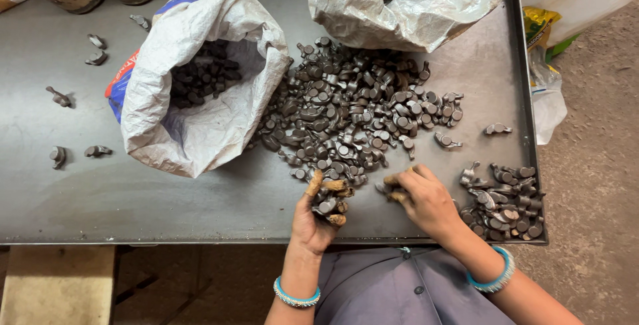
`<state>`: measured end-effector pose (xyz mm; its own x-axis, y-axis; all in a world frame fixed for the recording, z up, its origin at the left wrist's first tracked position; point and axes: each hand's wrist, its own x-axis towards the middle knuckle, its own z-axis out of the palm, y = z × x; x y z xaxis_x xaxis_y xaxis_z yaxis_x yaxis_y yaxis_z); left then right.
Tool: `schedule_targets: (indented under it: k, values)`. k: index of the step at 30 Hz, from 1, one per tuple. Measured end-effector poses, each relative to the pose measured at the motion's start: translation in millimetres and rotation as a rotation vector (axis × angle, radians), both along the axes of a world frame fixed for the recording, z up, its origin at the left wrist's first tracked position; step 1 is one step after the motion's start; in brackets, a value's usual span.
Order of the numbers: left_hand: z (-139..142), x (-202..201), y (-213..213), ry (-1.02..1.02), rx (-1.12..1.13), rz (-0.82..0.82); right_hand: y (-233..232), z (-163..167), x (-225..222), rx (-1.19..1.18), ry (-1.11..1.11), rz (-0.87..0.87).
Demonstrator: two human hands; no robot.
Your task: The person picks small dark metal castings one at a time from a pile on a metal table, turns each piece over in their hands, and places pieces into a woven sack set in the pile. The person continues sorting through the spread of parts across the table throughout the episode.
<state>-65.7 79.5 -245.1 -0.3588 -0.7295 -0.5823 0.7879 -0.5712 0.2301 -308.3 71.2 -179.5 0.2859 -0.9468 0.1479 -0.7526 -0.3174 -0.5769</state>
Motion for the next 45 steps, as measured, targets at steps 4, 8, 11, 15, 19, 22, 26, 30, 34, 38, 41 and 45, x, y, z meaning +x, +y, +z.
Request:
schedule_targets:
  k: [4, 8, 11, 15, 19, 22, 26, 30, 34, 38, 41, 45]
  values:
    - [-3.8, 2.1, -1.7, 0.028, 0.004, -0.001, 8.4, 8.3, -4.8, -0.038, 0.043, 0.03]
    - [-2.1, -7.6, -4.7, 0.007, 0.015, -0.008, 5.1, -5.2, 4.5, -0.052, 0.136, 0.057]
    - [3.0, -11.5, -2.8, 0.007, 0.031, -0.023, 0.6, -23.7, 1.2, 0.034, 0.083, -0.018]
    - [6.6, -7.9, -0.4, 0.016, -0.003, -0.043, -7.2, -48.4, -22.9, 0.432, -0.549, -0.13]
    - [5.5, -7.9, -0.3, -0.014, 0.016, -0.032, -0.5, -65.1, -46.3, 0.874, -1.37, -0.172]
    - [4.9, -11.1, -0.8, -0.021, 0.011, -0.035, -1.7, -73.9, -55.1, 1.089, -1.603, -0.153]
    - [4.6, -13.5, -0.4, -0.03, 0.008, -0.038, 0.0, -80.4, -61.1, 1.11, -1.631, -0.123]
    - [2.6, -13.6, 0.5, -0.039, 0.007, -0.04, 0.5, -80.9, -64.4, 1.109, -1.617, -0.126]
    - [0.8, -14.3, 1.8, -0.047, 0.009, -0.041, 0.4, -79.0, -65.7, 1.086, -1.612, -0.067]
    - [1.5, -14.4, 1.4, -0.037, 0.006, -0.045, 1.2, -79.8, -63.5, 1.044, -1.629, -0.083]
    - [5.2, -15.4, 1.9, -0.057, 0.019, -0.038, 3.1, -76.5, -62.0, 1.032, -1.605, -0.085]
    - [15.2, -18.9, 2.1, -0.125, -0.069, -0.095, 4.3, -55.9, -51.9, 0.93, -1.431, -0.092]
